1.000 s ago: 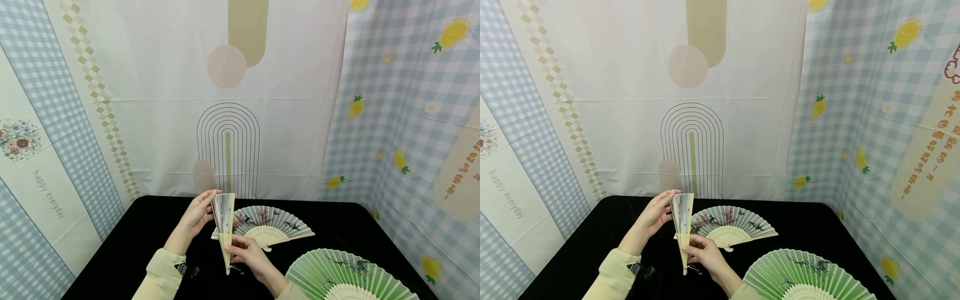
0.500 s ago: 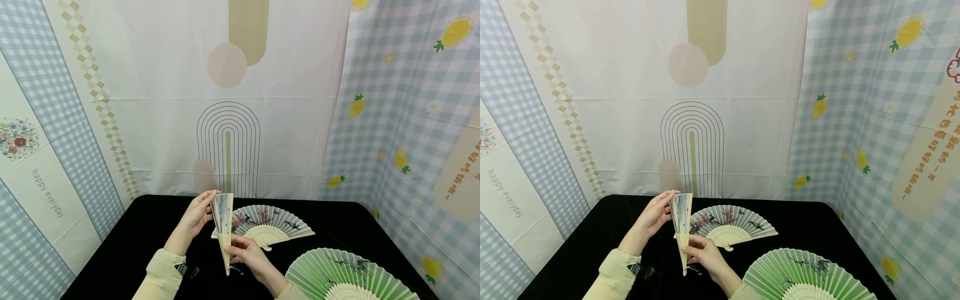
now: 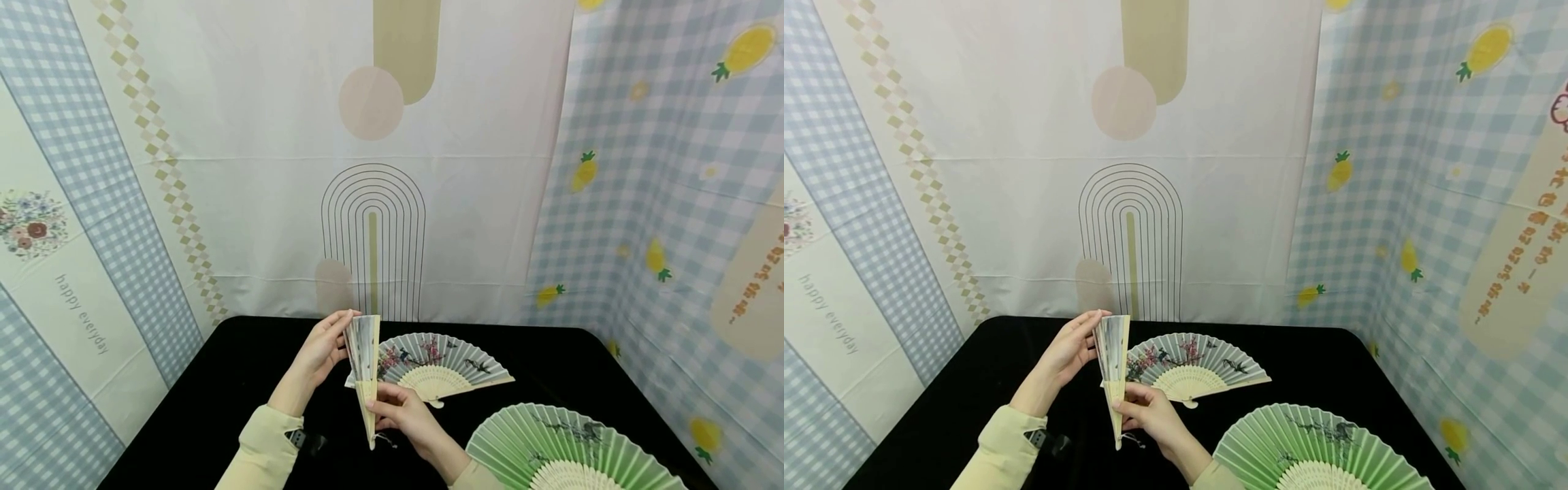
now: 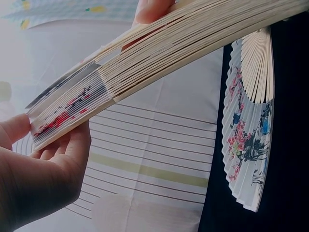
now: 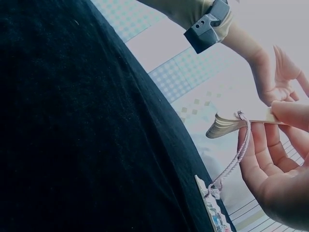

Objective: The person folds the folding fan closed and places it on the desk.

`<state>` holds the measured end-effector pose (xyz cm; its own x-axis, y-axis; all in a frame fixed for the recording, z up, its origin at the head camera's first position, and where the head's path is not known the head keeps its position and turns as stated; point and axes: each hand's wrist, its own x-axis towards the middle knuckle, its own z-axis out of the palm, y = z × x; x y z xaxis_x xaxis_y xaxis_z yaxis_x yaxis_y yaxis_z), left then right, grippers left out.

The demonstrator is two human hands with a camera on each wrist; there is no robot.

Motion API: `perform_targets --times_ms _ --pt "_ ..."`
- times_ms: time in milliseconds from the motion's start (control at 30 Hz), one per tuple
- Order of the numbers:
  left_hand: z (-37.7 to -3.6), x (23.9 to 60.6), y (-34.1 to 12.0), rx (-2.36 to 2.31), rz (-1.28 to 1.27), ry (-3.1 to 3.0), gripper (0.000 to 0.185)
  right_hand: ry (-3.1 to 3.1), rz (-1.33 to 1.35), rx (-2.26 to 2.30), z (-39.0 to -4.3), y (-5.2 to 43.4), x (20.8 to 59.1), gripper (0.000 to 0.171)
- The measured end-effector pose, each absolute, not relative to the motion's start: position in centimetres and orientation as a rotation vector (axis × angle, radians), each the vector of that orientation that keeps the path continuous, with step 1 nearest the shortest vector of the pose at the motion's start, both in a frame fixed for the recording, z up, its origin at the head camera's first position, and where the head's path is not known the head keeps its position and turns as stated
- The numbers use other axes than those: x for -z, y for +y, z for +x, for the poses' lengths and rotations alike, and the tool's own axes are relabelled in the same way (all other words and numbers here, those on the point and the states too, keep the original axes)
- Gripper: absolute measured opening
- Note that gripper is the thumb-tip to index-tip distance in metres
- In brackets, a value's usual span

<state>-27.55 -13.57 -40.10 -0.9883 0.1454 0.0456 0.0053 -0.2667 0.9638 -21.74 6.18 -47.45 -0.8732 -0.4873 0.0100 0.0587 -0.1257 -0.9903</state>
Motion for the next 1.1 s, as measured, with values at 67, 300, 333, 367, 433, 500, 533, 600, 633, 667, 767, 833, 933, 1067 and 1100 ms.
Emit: perform_targets --times_ms 67,300,333,367,433,500,533,600,633,667,767,833,933,1067,1100 --pt "-27.5 40.1 -13.6 -2.429 0.192 1.845 0.041 1.788 -0.478 2.054 -21.7 6.2 47.4 0.038" --pt "-27.4 40.1 -13.5 -2.461 0.203 1.796 0.038 1.856 -0.483 2.031 -21.8 6.5 47.3 0.038" --pt "-27.4 40.2 -13.5 -2.468 0.198 1.784 0.036 1.868 -0.483 2.030 -21.8 6.6 47.3 0.039" --pt "-27.4 40.2 -13.5 -2.477 0.194 1.768 0.036 1.878 -0.484 2.030 -21.8 6.6 47.3 0.039" --pt "-27.5 40.2 -13.6 -2.491 0.182 1.744 0.034 1.884 -0.483 2.033 -21.8 6.6 47.4 0.040" --pt "-27.5 40.2 -13.6 -2.494 0.176 1.738 0.035 1.886 -0.490 2.036 -21.8 6.6 47.5 0.040" --pt "-27.5 40.1 -13.6 -2.493 0.173 1.739 0.036 1.887 -0.493 2.040 -21.7 6.6 47.5 0.040" --pt "-27.4 40.0 -13.6 -2.491 0.166 1.744 0.038 1.891 -0.509 2.048 -21.6 6.5 47.5 0.040" --pt "-27.4 40.0 -13.6 -2.492 0.161 1.746 0.038 1.893 -0.512 2.049 -21.6 6.5 47.5 0.040" --pt "-27.3 40.0 -13.6 -2.491 0.159 1.748 0.038 1.897 -0.516 2.049 -21.6 6.5 47.5 0.040" --pt "-27.3 39.9 -13.6 -2.494 0.161 1.747 0.037 1.929 -0.518 2.031 -21.6 6.4 47.6 0.039" --pt "-27.3 39.8 -13.6 -2.501 0.164 1.740 0.034 1.959 -0.511 2.004 -21.6 6.4 47.7 0.039" --pt "-27.3 39.8 -13.7 -2.517 0.168 1.721 0.030 2.000 -0.528 1.961 -21.3 6.4 47.9 0.040" --pt "-27.4 39.7 -13.8 -2.525 0.183 1.716 0.031 2.060 -0.572 1.907 -20.9 6.4 48.3 0.039" --pt "-27.4 39.7 -13.8 -2.524 0.188 1.721 0.032 2.072 -0.583 1.897 -20.8 6.3 48.4 0.038"
